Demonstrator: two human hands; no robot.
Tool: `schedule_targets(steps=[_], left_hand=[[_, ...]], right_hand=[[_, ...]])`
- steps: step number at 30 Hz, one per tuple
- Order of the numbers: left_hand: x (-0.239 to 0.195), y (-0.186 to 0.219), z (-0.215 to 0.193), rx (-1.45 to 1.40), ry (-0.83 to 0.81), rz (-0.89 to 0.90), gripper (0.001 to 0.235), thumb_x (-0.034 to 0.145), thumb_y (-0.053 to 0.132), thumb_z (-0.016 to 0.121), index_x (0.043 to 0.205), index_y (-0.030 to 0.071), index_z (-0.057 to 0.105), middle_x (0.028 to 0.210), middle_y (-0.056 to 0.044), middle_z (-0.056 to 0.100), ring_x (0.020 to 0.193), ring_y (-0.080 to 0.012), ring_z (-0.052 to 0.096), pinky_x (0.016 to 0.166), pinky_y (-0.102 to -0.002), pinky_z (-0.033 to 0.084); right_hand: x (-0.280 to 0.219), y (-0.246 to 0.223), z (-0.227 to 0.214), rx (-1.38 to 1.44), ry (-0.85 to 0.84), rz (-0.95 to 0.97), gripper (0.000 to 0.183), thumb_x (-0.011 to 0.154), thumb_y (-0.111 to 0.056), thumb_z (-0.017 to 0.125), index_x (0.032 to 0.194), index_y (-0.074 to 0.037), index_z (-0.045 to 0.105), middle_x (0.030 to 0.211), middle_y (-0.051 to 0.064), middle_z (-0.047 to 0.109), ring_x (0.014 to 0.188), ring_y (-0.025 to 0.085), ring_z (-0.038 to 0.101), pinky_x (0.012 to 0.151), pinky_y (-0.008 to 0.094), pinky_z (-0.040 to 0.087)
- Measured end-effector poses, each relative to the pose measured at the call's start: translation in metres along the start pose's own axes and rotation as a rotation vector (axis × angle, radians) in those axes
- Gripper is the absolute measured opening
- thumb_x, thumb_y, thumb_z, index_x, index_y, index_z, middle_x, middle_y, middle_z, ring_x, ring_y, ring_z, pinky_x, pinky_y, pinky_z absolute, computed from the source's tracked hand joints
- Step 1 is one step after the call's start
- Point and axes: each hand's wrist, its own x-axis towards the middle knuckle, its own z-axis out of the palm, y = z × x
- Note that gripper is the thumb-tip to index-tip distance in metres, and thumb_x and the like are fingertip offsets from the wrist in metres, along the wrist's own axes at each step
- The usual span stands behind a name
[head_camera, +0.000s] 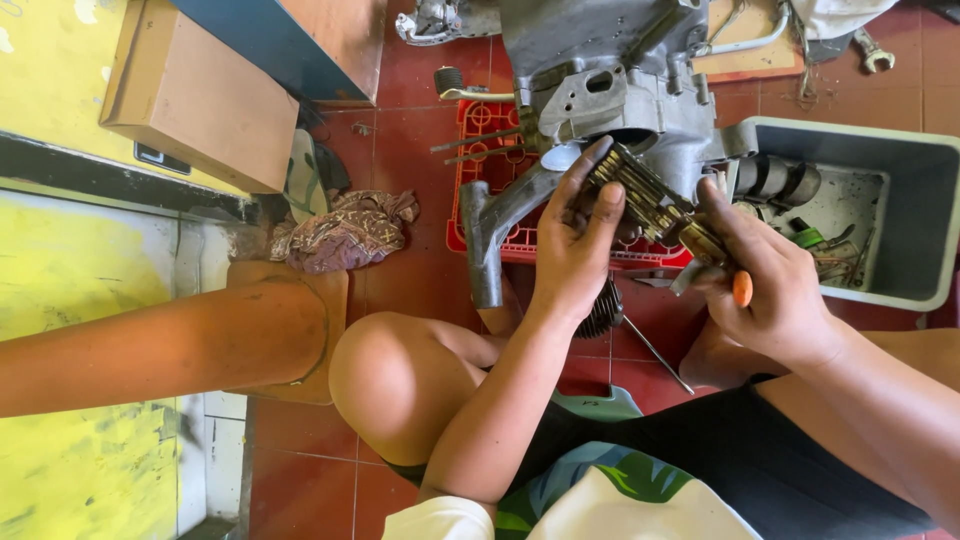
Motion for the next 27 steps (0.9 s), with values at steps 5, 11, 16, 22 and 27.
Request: schedule_targets(steps=[5, 11, 16, 22, 27], left_hand=[[0.004, -0.005, -0.002, 0.211, 0.051, 0.087, 0.063, 0.1, 0.048, 0.058, 0.152, 0.014, 0.049, 0.116, -0.002, 0.04, 0.108, -0.0149, 0.035, 0.092, -0.029, 0.033], [0.0, -0.016, -0.002, 0.302, 0.078, 0.168, 0.058, 0.103, 0.043, 0.058, 0.152, 0.014, 0.048, 0.152, -0.006, 0.055, 0.09, -0.0068, 0.047, 0.08, -0.023, 0.045], [-0.003, -0.022, 0.0, 0.307, 0.073, 0.226, 0.058, 0.105, 0.038, 0.059, 0.154, 0.01, 0.046, 0.152, -0.002, 0.055, 0.077, -0.0032, 0.047, 0.071, -0.021, 0.045], [-0.008, -0.028, 0.004, 0.221, 0.029, 0.337, 0.053, 0.108, 0.024, 0.06, 0.156, 0.008, 0.042, 0.158, -0.014, 0.049, 0.126, -0.0177, 0.063, 0.107, -0.03, 0.056], [-0.011, -0.024, 0.003, 0.263, 0.03, 0.355, 0.05, 0.109, 0.019, 0.059, 0.154, 0.007, 0.043, 0.16, -0.015, 0.047, 0.135, -0.0222, 0.06, 0.11, -0.032, 0.057]], right_hand=[[0.006, -0.012, -0.005, 0.077, -0.072, 0.251, 0.06, 0.101, -0.021, 0.054, 0.155, 0.002, 0.047, 0.116, 0.017, 0.072, 0.094, 0.027, 0.072, 0.087, 0.037, 0.054], [0.012, -0.022, -0.009, 0.182, -0.063, 0.414, 0.058, 0.101, -0.027, 0.055, 0.151, 0.001, 0.053, 0.117, 0.012, 0.073, 0.087, 0.018, 0.068, 0.081, 0.032, 0.052], [0.016, -0.029, -0.007, 0.288, -0.049, 0.463, 0.051, 0.101, -0.006, 0.056, 0.151, 0.003, 0.049, 0.102, 0.011, 0.077, 0.088, 0.018, 0.075, 0.088, 0.031, 0.056], [0.017, -0.018, -0.002, 0.082, 0.048, 0.471, 0.038, 0.104, -0.012, 0.059, 0.14, 0.002, 0.061, 0.126, 0.017, 0.072, 0.107, 0.028, 0.07, 0.09, 0.037, 0.05], [0.016, -0.011, -0.004, -0.073, -0.085, 0.355, 0.045, 0.105, -0.021, 0.052, 0.144, 0.001, 0.057, 0.121, 0.02, 0.071, 0.105, 0.037, 0.069, 0.084, 0.044, 0.053]])
